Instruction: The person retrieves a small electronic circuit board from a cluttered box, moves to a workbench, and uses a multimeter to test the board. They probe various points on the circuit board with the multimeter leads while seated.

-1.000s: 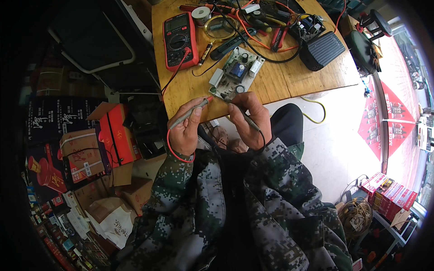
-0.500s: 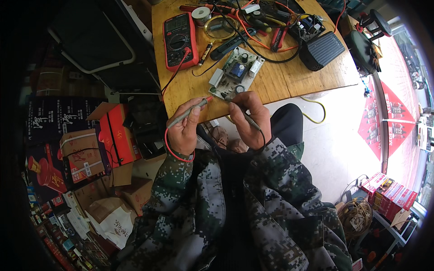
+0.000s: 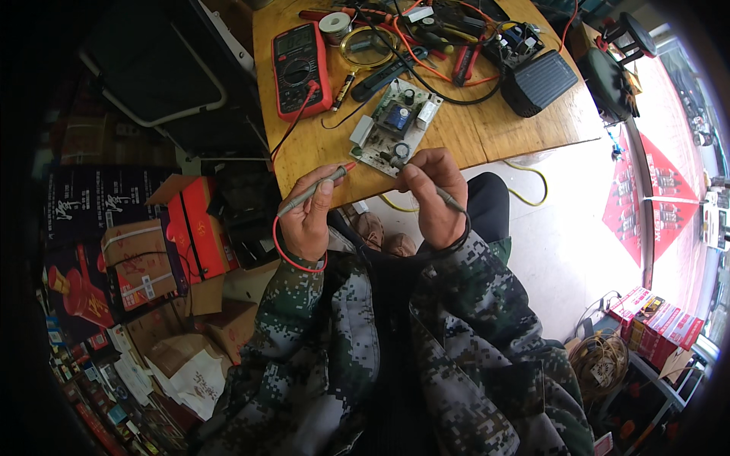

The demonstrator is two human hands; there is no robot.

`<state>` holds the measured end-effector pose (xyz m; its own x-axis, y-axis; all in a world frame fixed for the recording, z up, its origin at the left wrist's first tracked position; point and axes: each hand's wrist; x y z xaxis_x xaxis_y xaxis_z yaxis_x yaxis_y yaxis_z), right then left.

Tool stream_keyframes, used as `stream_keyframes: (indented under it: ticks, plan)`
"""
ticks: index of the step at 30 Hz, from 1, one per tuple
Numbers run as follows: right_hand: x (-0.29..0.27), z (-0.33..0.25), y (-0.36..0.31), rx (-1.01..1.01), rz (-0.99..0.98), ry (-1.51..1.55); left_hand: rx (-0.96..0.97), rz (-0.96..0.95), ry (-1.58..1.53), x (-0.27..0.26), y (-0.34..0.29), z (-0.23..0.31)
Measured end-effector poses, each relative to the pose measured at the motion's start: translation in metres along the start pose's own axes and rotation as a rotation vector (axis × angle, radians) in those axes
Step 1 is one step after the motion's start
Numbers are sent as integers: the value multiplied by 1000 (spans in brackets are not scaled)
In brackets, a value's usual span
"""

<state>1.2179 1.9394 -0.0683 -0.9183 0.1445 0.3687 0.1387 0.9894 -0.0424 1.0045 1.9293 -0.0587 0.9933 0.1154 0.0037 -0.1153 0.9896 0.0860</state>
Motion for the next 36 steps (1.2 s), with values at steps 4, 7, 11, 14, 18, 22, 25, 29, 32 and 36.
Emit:
stream_keyframes:
  ticks: [4, 7, 11, 14, 18, 22, 25, 29, 32, 36]
  plan:
    - [-10, -5, 1, -37, 61, -7, 43, -14, 29, 1, 1, -3]
    - [-15, -7, 2, -64, 68, -19, 67, -9, 55, 1, 1, -8]
    - [-17, -8, 2, -46, 40, -20, 69, -7, 56, 1, 0, -9]
    - [-16, -8, 0, -52, 18, -88, 53, 2, 69, 2, -1, -5]
    - [-17, -9, 0, -20, -11, -56, 85, -17, 105, 1, 1, -4]
    - [-19, -11, -1, -27, -61, -114, 44, -27, 93, 0, 1, -5]
    - [-18, -10, -2, -11, -59, -128, 36, -23, 87, 1, 0, -4]
    - [-19, -8, -1, -51, -68, -115, 35, -30, -17, 3, -1, -5]
    - [-25, -11, -2, -99, -82, -219, 86, -31, 19, 3, -3, -9]
    - [-27, -14, -3, -75, -121, -231, 107, -9, 126, -2, -4, -13]
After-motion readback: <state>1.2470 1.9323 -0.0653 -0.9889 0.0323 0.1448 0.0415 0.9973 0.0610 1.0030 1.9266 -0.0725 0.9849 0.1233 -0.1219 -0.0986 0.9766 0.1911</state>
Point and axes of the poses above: each hand's wrist, its own y-axis towards the middle knuckle, its own x-axis out of the palm, z = x × y, and after that the axes turned 5 degrees about z, right-handed
